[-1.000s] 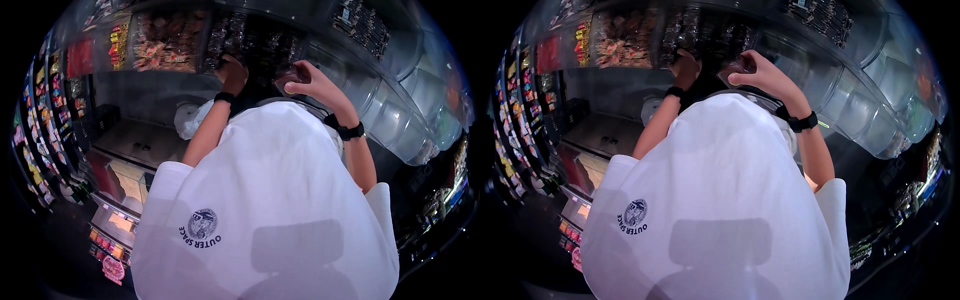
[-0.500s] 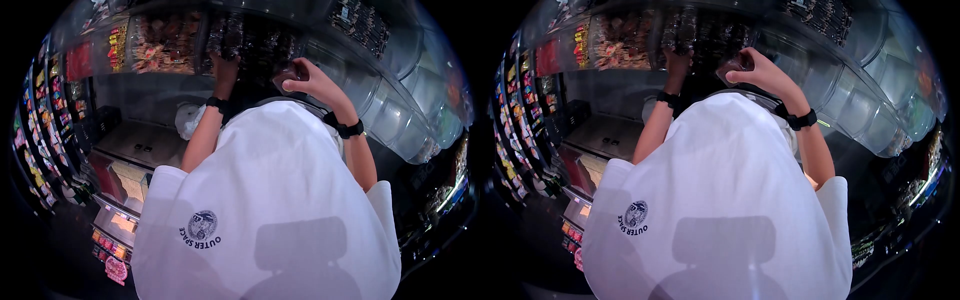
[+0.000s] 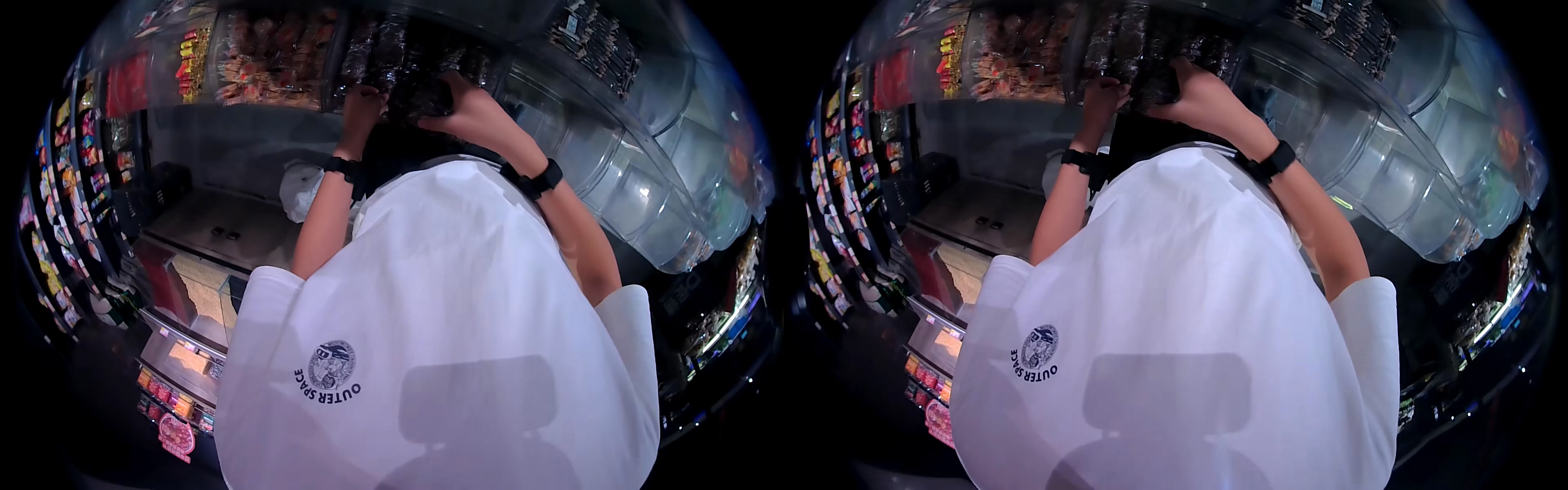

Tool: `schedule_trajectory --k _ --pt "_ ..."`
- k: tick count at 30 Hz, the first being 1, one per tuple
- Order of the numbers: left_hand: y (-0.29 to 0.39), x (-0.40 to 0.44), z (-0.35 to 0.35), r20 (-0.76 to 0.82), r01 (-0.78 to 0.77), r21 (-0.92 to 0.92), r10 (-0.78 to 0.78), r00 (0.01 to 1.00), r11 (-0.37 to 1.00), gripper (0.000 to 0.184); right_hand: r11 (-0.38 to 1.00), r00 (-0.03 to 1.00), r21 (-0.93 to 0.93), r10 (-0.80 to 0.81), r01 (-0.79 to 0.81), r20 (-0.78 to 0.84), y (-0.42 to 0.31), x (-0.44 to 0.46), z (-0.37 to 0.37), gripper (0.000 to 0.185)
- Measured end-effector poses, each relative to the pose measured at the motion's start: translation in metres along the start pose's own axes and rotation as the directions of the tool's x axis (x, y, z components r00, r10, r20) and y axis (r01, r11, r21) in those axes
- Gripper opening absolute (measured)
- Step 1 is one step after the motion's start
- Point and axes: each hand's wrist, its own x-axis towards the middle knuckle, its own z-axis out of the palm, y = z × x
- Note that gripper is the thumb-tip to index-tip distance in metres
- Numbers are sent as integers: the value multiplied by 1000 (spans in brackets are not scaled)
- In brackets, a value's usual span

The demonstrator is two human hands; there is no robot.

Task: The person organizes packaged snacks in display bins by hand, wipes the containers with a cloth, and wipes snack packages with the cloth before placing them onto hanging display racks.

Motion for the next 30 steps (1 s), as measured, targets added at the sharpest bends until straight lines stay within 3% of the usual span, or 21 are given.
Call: schedule_trajectory --k 1,4,5,7,8,9,11,13,16,21,23,25,29,30 --pt "-1 5 -6 -8 0 -7 0 1000 1000 21 1000 1000 -5 -6 6 8 2 9 9 82" --pt "2 4 -20 83 109 -217 -93 992 970 19 949 992 -298 -121 104 -37 4 40 45 76" --pt "10 1 -23 73 108 -226 -94 993 968 19 960 999 -274 -52 53 8 5 45 53 74" --pt "13 0 -34 186 208 -174 -175 967 963 19 949 997 -306 -71 71 11 10 58 78 71" --pt "5 -6 -44 300 169 -431 -36 953 886 22 948 997 -309 -76 79 21 12 60 87 71" --pt "5 1 -46 294 168 -439 -35 955 883 22 936 994 -336 -102 104 25 9 60 93 69" --pt "9 21 -47 334 283 -152 -220 916 947 37 914 984 -367 -178 171 15 12 63 109 65" --pt "12 23 -51 322 311 -206 -235 917 928 30 925 979 -323 -205 201 20 8 63 115 64" --pt "22 24 -56 317 322 -84 -281 906 943 26 923 970 -298 -240 242 44 6 56 123 67" --pt "15 27 -43 215 205 -159 -169 962 966 20 974 997 -211 -80 76 -8 14 64 111 66" --pt "8 35 -46 235 214 -104 -185 954 971 29 968 994 -231 -105 104 8 21 67 115 66" --pt "15 31 -47 300 -7 112 -27 954 994 27 947 970 -237 -237 218 -53 26 68 126 66" --pt "26 15 -43 246 -72 173 28 969 982 32 949 964 -210 -256 237 -67 18 71 132 65" --pt "22 15 -37 140 -117 161 94 986 980 34 948 965 -217 -254 234 -68 18 71 131 65"
